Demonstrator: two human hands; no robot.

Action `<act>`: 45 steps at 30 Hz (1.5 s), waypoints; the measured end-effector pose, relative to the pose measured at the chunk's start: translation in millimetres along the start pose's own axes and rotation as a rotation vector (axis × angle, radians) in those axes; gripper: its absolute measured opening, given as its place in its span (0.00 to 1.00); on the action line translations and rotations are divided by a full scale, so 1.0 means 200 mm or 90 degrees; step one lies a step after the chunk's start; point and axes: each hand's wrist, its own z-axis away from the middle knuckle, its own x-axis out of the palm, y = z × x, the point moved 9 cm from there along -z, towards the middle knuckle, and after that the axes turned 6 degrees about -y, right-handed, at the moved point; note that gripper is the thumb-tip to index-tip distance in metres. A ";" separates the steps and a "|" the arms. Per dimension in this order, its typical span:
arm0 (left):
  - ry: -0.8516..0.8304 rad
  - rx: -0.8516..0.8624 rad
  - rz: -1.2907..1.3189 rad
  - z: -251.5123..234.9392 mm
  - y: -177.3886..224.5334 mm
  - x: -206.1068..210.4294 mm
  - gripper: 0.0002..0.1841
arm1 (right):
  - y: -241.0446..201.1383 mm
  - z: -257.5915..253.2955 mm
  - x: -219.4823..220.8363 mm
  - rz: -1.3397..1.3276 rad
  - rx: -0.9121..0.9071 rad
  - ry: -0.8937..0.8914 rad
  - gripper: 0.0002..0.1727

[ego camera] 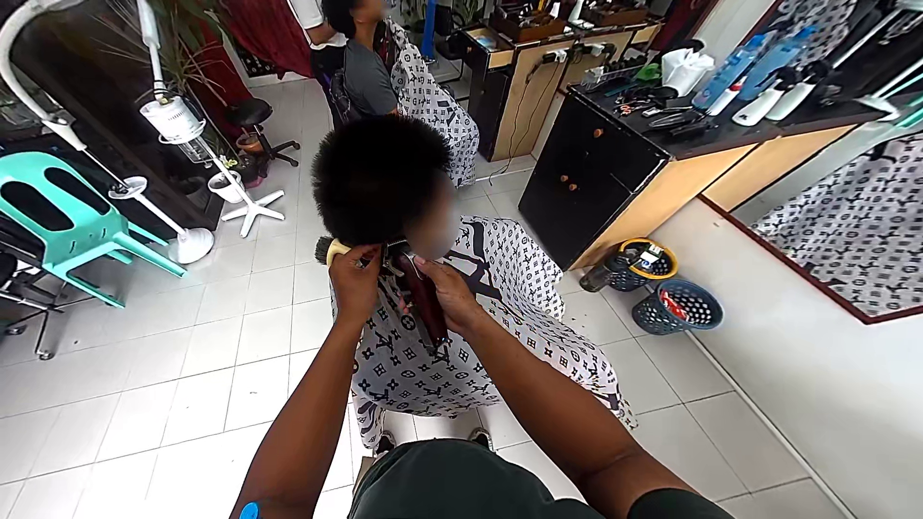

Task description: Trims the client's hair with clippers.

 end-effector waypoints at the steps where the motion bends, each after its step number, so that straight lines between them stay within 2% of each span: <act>1: -0.001 -0.002 0.000 0.00 0.00 0.00 0.05 | 0.00 0.00 0.00 -0.002 -0.012 -0.001 0.23; 13: 0.005 -0.014 -0.018 -0.01 -0.02 0.00 0.04 | 0.00 0.00 0.01 0.017 0.006 -0.008 0.22; 17: 0.008 -0.022 -0.020 -0.02 -0.02 0.00 0.04 | -0.03 -0.01 0.02 -0.002 -0.025 -0.005 0.22; 21: 0.009 -0.020 -0.022 -0.02 -0.03 0.00 0.04 | -0.01 -0.01 0.01 -0.001 0.009 -0.003 0.22; 25: 0.007 -0.040 -0.015 -0.02 -0.03 0.00 0.03 | -0.05 -0.01 0.01 -0.017 -0.019 0.000 0.23; 28: 0.010 -0.031 -0.021 -0.02 -0.03 0.00 0.03 | -0.02 0.00 0.00 -0.008 0.022 -0.003 0.23; 32: 0.014 -0.027 -0.010 -0.02 -0.03 -0.01 0.03 | -0.05 0.00 0.02 -0.026 -0.004 -0.014 0.25; 36: 0.003 -0.036 -0.001 -0.02 -0.03 -0.01 0.03 | -0.02 0.00 0.00 -0.007 0.022 -0.010 0.23; 40: -0.004 -0.033 0.009 -0.02 -0.02 0.00 0.04 | -0.06 0.00 0.00 -0.024 -0.022 -0.003 0.26; 45: -0.008 -0.027 0.015 -0.02 -0.03 0.00 0.04 | -0.04 0.00 -0.03 0.001 0.022 -0.001 0.24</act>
